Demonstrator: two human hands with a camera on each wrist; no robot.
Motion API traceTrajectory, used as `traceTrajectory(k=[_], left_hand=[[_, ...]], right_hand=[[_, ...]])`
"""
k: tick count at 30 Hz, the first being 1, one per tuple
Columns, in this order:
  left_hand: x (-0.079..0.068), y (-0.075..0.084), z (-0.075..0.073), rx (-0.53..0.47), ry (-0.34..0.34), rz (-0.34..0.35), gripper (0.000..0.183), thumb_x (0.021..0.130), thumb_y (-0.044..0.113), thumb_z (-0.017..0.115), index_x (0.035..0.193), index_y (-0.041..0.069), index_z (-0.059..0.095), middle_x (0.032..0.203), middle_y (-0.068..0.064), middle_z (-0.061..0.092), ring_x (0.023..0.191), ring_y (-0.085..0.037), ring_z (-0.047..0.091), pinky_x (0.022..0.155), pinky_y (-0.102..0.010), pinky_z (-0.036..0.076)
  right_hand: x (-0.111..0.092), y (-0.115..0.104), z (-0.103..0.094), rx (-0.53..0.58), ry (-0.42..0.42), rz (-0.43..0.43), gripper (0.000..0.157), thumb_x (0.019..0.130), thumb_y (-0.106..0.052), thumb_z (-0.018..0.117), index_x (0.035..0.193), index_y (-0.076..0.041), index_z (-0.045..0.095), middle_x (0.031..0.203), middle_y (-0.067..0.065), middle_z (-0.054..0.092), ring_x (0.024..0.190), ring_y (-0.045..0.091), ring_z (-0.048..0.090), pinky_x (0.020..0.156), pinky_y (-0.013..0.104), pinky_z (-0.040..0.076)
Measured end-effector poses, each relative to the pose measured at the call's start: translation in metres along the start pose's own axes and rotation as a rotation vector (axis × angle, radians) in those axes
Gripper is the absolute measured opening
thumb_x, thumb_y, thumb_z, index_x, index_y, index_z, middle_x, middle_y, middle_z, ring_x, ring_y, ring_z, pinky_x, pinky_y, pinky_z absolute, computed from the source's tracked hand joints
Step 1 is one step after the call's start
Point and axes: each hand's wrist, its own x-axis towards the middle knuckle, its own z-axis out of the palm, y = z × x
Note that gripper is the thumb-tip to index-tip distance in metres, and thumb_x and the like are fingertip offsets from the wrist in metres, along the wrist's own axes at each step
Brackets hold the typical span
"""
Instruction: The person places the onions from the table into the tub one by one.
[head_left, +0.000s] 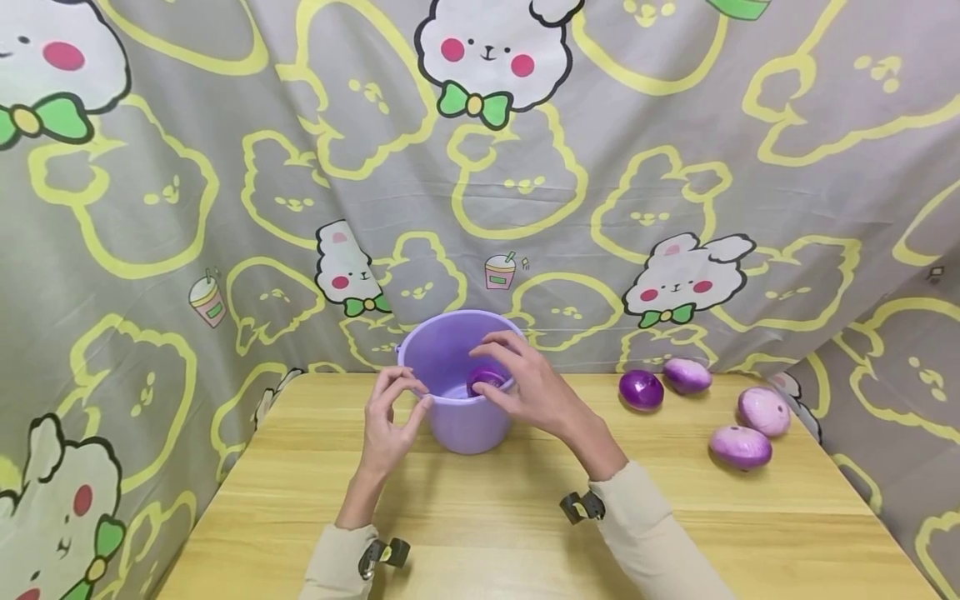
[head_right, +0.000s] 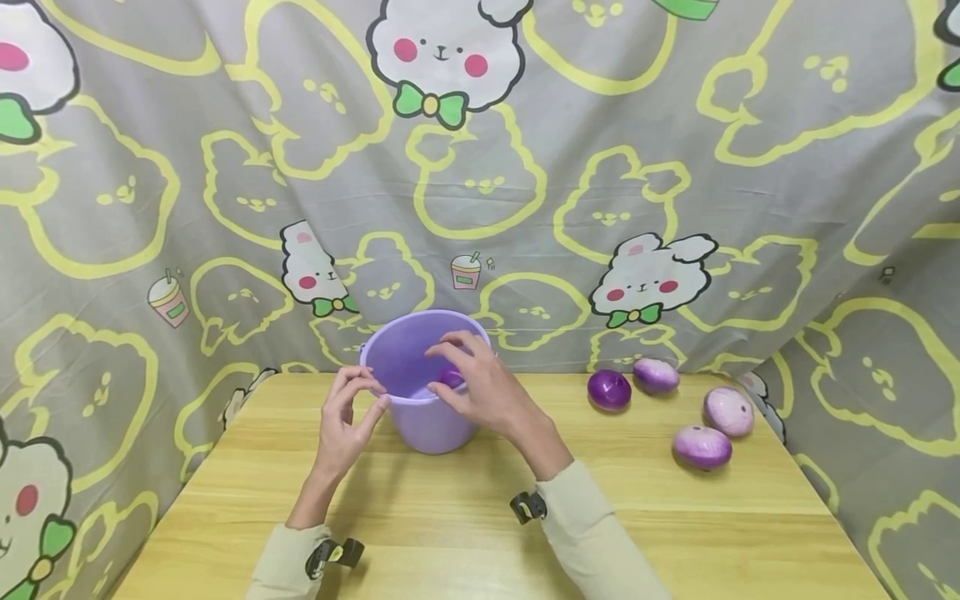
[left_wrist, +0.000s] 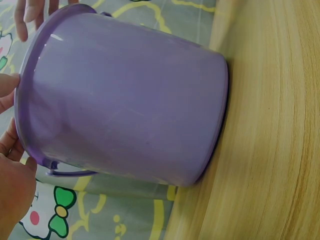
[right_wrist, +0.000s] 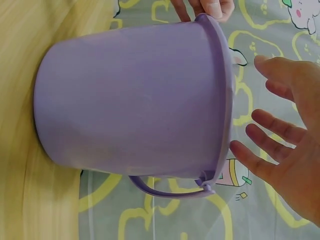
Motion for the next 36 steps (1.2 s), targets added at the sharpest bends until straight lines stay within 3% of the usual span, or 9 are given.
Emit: traceTrajectory(k=[10, 19, 36], left_hand=[[0.002, 0.000, 0.000, 0.000, -0.018, -0.017, 0.016, 0.082, -0.012, 0.076, 0.094, -0.002, 0.071, 0.107, -0.020, 0.057, 0.115, -0.029, 0.052, 0.113, -0.035, 0.039], [0.000, -0.002, -0.001, 0.008, -0.011, -0.017, 0.022, 0.079, -0.017, 0.076, 0.094, -0.003, 0.070, 0.107, -0.022, 0.057, 0.116, -0.029, 0.051, 0.114, -0.034, 0.038], [-0.001, 0.001, -0.003, 0.015, -0.024, -0.037, 0.018, 0.082, -0.011, 0.076, 0.095, 0.000, 0.071, 0.109, -0.020, 0.057, 0.116, -0.028, 0.052, 0.114, -0.035, 0.038]], right_hand=[[-0.011, -0.004, -0.012, -0.042, 0.022, 0.004, 0.040, 0.091, -0.025, 0.079, 0.128, -0.015, 0.066, 0.134, 0.006, 0.057, 0.127, 0.025, 0.054, 0.105, 0.044, 0.050], [-0.024, -0.005, -0.018, -0.046, 0.048, 0.019, 0.042, 0.089, -0.022, 0.082, 0.127, -0.010, 0.067, 0.136, 0.008, 0.057, 0.131, 0.027, 0.052, 0.109, 0.046, 0.047], [-0.051, -0.006, -0.035, -0.085, 0.074, 0.061, 0.049, 0.087, -0.020, 0.084, 0.132, -0.016, 0.065, 0.145, 0.009, 0.052, 0.136, 0.027, 0.049, 0.109, 0.050, 0.047]])
